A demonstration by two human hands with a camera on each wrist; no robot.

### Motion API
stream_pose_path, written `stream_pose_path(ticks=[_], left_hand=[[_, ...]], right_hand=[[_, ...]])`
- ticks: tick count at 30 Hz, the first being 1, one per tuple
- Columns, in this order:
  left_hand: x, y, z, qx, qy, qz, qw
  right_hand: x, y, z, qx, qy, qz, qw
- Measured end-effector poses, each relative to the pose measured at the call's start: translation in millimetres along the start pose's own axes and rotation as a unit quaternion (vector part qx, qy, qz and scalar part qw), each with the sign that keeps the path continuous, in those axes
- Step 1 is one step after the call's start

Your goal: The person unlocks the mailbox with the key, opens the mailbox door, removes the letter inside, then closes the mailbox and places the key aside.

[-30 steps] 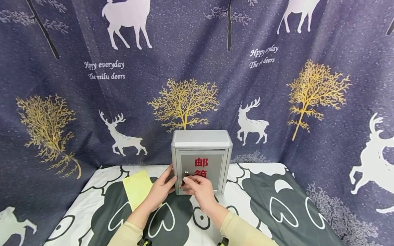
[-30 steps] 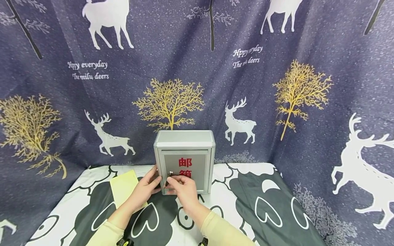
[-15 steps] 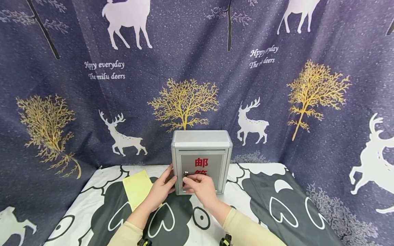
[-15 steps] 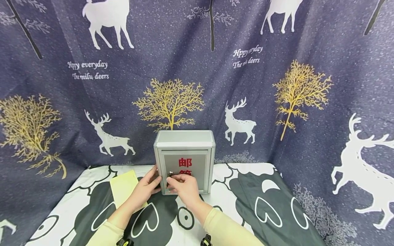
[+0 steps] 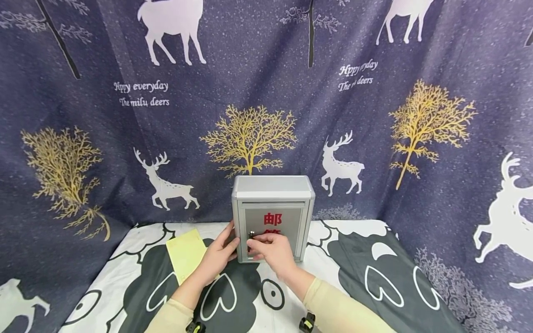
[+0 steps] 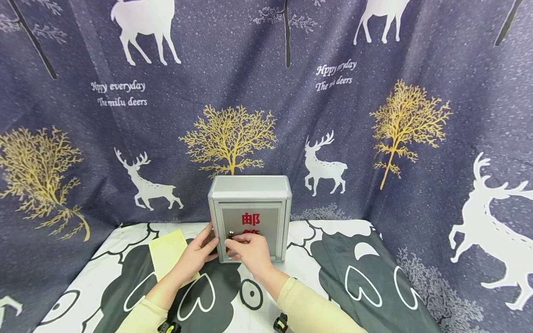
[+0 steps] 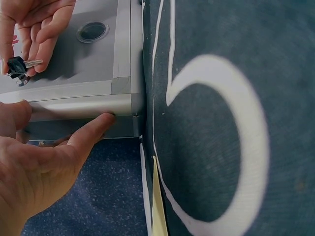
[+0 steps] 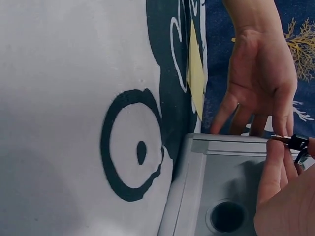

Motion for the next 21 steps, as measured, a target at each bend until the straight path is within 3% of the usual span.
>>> stream_pose_path(ticks=[6, 10, 15, 21], left_hand=[[-0.5, -0.4, -0.5, 0.0, 0.002, -0.001, 1.0], [-1.1, -0.2, -0.7, 0.0, 0.004, 0.001, 1.0], [-1.9, -0.3, -1.0, 0.001, 0.0, 0.002, 1.0], [-1.6, -0.6, -0.6, 0.001, -0.001, 0.003, 1.0]], right_hand=[[-3, -1, -1, 0.01, 0.032, -0.001, 0.999], [-8, 1, -3, 0.029, 0.103, -0.026, 0.994], [-18, 3, -5, 0.055, 0.206, -0.073, 0.974], [-29, 4, -7, 0.067, 0.283, -0.113, 0.95]])
Point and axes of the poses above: each hand's wrist, its own y-axis away from the middle knuckle, its own z-axis out of the palm, x = y × z, the point moved 4 cm from there along -y, towards the middle knuckle, and after that the axes turned 12 degrees about y, right-handed, at the moved point
